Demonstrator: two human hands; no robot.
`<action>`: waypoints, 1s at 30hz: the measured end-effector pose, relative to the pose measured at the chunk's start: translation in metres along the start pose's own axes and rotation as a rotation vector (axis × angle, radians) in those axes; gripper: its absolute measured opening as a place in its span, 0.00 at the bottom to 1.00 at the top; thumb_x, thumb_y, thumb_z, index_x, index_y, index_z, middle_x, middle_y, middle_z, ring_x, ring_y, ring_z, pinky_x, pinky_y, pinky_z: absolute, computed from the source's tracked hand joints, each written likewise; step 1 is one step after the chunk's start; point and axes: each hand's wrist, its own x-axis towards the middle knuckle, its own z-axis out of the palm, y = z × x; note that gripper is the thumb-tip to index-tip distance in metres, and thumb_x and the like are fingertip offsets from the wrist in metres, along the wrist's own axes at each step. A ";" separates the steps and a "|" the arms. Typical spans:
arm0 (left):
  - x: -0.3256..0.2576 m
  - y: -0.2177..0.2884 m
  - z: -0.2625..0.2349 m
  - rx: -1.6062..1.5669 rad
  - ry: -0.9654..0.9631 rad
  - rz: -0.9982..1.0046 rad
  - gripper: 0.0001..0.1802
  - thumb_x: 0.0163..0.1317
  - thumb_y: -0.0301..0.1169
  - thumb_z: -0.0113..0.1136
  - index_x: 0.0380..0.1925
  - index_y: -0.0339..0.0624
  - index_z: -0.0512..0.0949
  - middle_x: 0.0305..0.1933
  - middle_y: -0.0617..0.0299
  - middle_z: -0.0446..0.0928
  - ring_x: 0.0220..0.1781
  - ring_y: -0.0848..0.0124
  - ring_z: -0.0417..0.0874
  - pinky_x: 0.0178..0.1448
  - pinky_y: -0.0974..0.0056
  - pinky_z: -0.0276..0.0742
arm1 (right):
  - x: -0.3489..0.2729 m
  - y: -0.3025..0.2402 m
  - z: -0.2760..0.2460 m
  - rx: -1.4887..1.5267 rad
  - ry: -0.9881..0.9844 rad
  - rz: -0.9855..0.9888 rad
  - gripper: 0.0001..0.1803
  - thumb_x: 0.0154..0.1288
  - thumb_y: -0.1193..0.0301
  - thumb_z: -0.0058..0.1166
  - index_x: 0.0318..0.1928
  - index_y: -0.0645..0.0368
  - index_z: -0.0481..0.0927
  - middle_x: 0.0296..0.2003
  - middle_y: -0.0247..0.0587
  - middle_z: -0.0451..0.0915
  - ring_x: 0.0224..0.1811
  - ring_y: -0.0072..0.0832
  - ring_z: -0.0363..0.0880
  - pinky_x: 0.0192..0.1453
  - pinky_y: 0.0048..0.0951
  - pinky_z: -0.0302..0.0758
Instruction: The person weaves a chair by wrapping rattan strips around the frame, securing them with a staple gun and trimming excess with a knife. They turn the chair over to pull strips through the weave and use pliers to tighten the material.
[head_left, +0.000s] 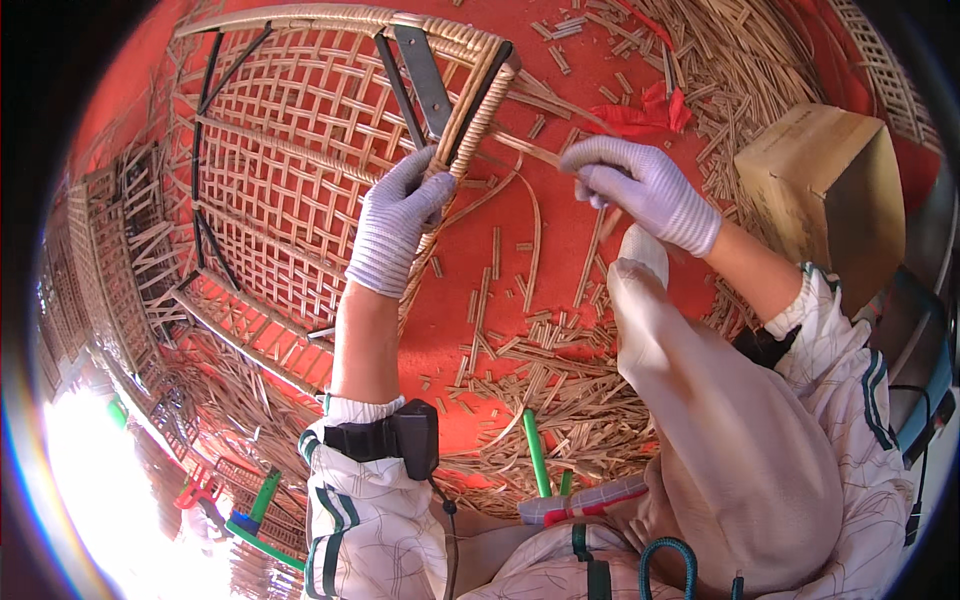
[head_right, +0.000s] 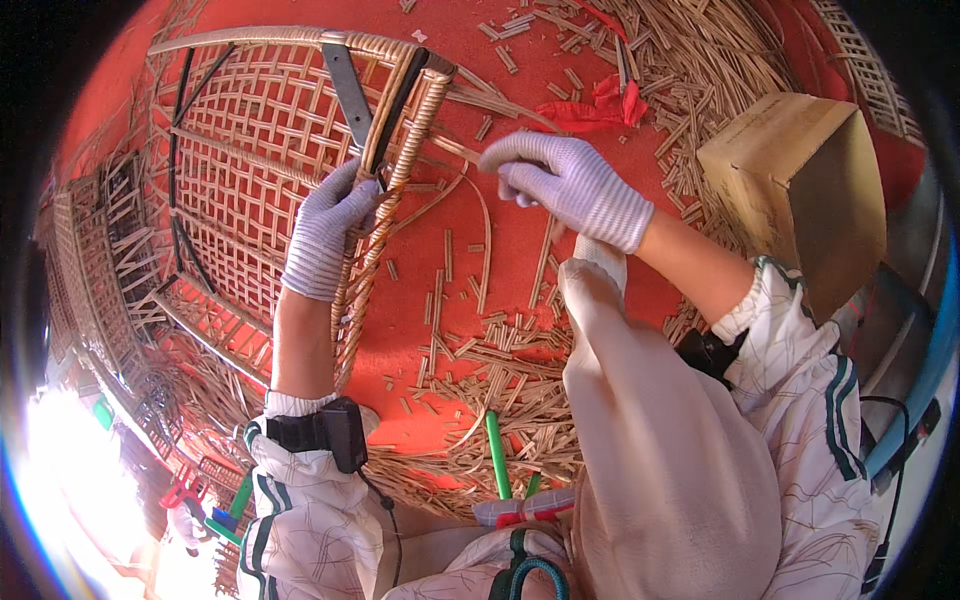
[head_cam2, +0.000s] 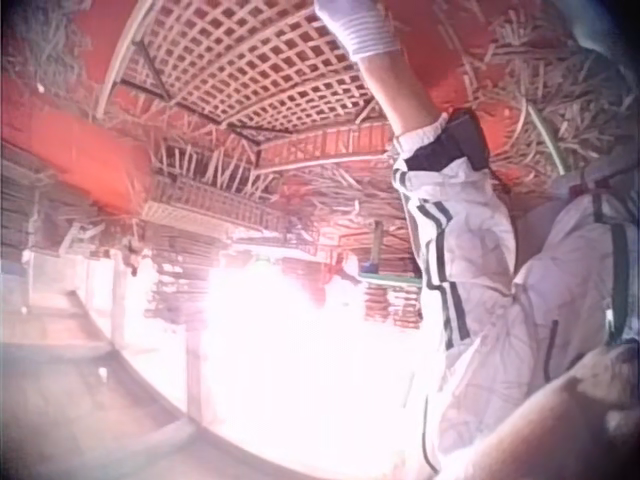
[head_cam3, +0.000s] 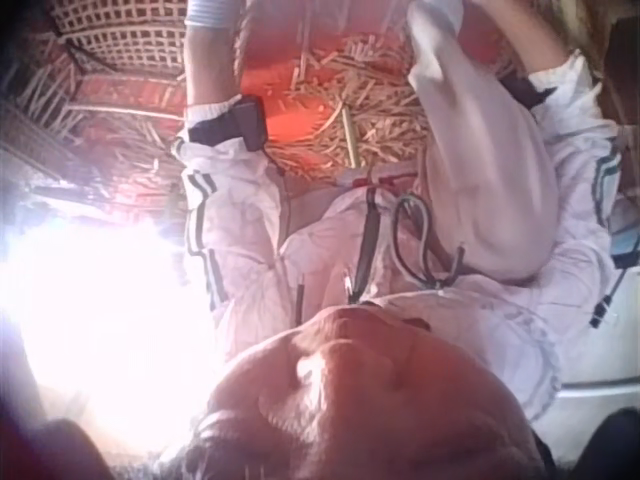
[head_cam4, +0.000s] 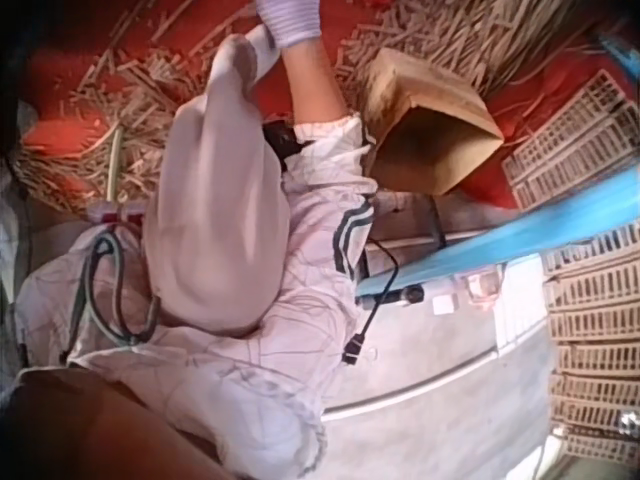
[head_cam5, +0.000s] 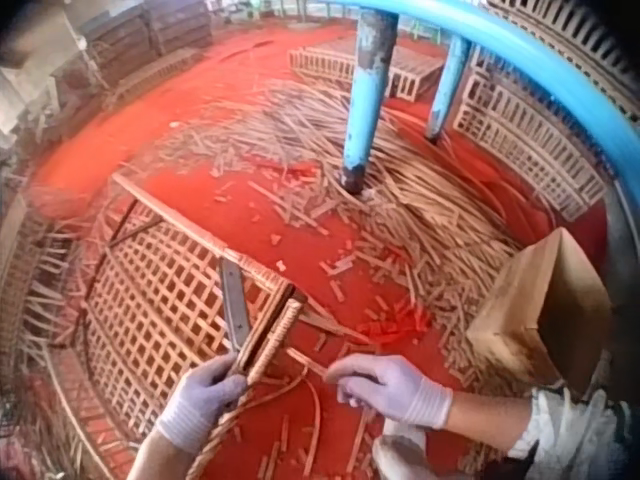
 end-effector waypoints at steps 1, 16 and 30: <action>0.000 0.002 0.001 -0.005 -0.014 -0.002 0.25 0.64 0.33 0.64 0.59 0.34 0.76 0.30 0.71 0.74 0.28 0.83 0.69 0.32 0.74 0.65 | -0.004 0.000 -0.004 -0.001 0.005 0.003 0.14 0.73 0.76 0.45 0.53 0.62 0.80 0.35 0.34 0.81 0.36 0.21 0.77 0.44 0.28 0.78; -0.007 0.012 0.000 0.015 0.030 -0.018 0.25 0.64 0.33 0.64 0.60 0.35 0.76 0.31 0.71 0.73 0.27 0.84 0.68 0.30 0.75 0.64 | 0.020 -0.062 0.012 -0.453 -0.020 -0.364 0.12 0.70 0.66 0.55 0.40 0.63 0.81 0.31 0.43 0.80 0.35 0.35 0.81 0.43 0.33 0.76; 0.021 -0.025 0.017 -0.047 0.035 0.005 0.21 0.65 0.29 0.62 0.57 0.33 0.78 0.29 0.69 0.74 0.27 0.82 0.69 0.31 0.75 0.66 | 0.036 0.000 0.034 -0.480 -0.002 -0.028 0.16 0.72 0.60 0.52 0.43 0.61 0.82 0.32 0.43 0.85 0.33 0.33 0.83 0.43 0.33 0.77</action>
